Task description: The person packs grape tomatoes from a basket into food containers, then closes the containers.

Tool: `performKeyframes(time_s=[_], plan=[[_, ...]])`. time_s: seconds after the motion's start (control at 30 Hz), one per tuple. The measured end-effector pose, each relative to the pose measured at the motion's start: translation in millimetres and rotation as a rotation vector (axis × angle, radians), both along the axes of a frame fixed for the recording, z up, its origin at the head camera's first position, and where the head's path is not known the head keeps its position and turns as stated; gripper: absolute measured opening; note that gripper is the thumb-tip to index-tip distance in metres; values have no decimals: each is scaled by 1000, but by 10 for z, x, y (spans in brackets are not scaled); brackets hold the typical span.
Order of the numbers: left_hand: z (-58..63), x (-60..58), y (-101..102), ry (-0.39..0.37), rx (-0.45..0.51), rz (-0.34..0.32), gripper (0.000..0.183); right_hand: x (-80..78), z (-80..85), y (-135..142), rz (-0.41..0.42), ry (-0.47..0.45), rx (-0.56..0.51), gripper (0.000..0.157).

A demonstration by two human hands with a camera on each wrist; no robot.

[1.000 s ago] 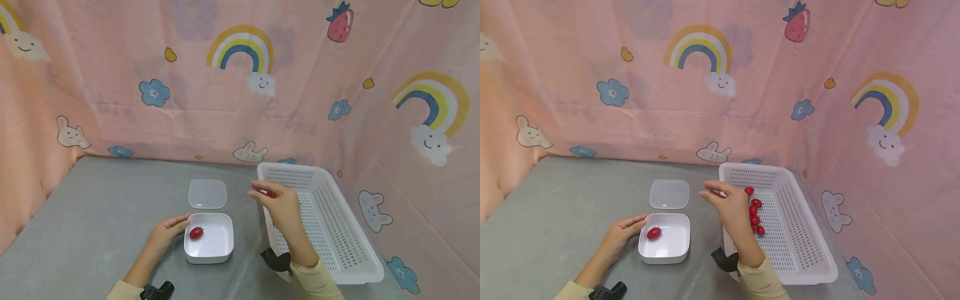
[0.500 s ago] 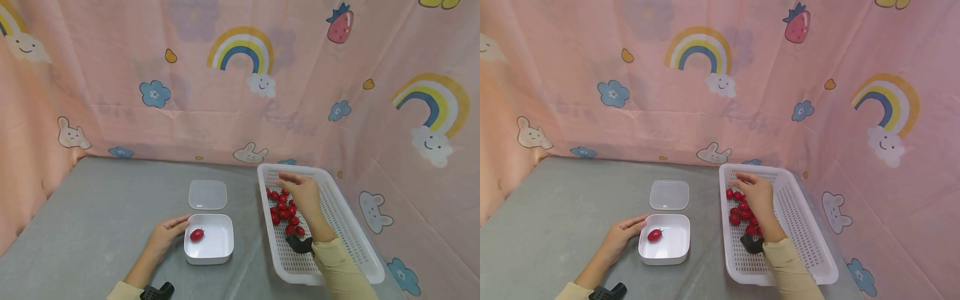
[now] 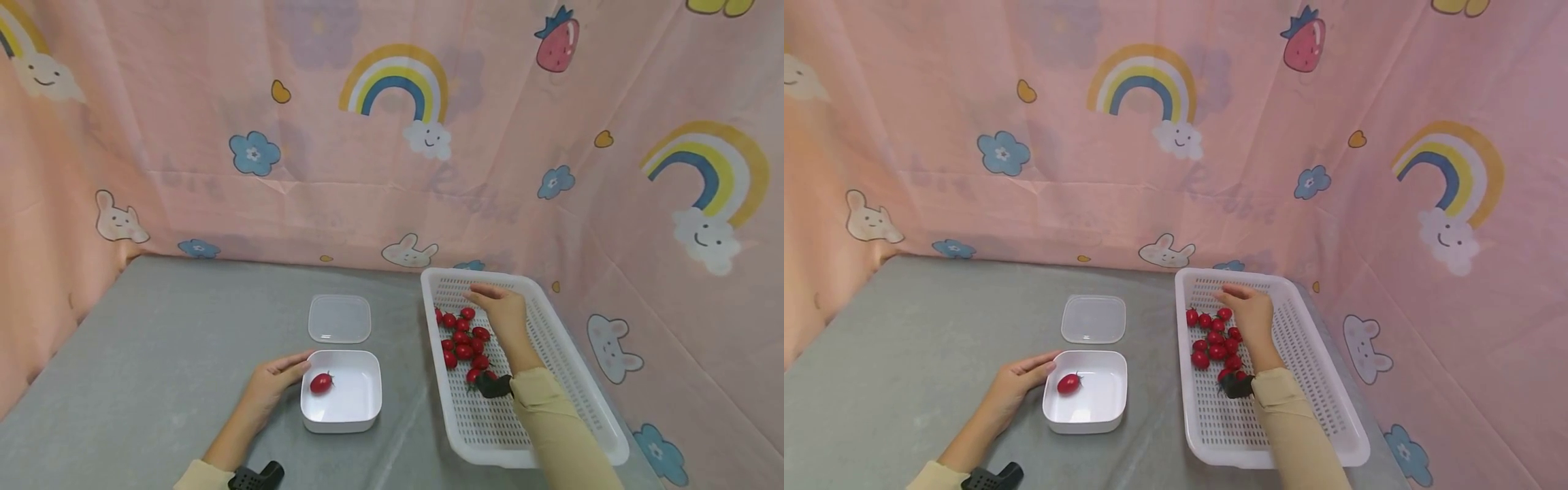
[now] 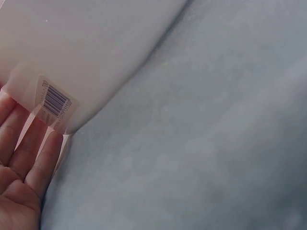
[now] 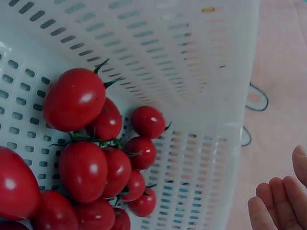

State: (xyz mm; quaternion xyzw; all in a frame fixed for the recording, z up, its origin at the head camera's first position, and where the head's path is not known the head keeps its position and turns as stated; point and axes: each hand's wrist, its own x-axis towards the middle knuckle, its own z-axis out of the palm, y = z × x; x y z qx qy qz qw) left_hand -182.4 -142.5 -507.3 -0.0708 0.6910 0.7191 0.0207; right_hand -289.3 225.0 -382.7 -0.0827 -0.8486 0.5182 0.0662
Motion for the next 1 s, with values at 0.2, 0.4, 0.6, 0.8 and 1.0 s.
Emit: performKeyframes(time_s=[0.2, 0.4, 0.6, 0.8, 1.0], plan=[[-4, -6, -4, -15, -15, 7, 37, -153, -112, 64, -51, -22, -5, 41], [-11, -6, -7, -12, -8, 4, 38, -249, -207, 122, -66, -59, 7, 41], [-19, -8, -14, -9, -8, 6, 38, -290, -286, 146, -69, -96, 15, 44], [-17, -6, -14, -8, -11, 7, 38, -357, -428, 191, -71, -107, 79, 45], [-16, -6, -7, -6, -13, 2, 37, -396, -527, 233, -119, -133, 32, 46]])
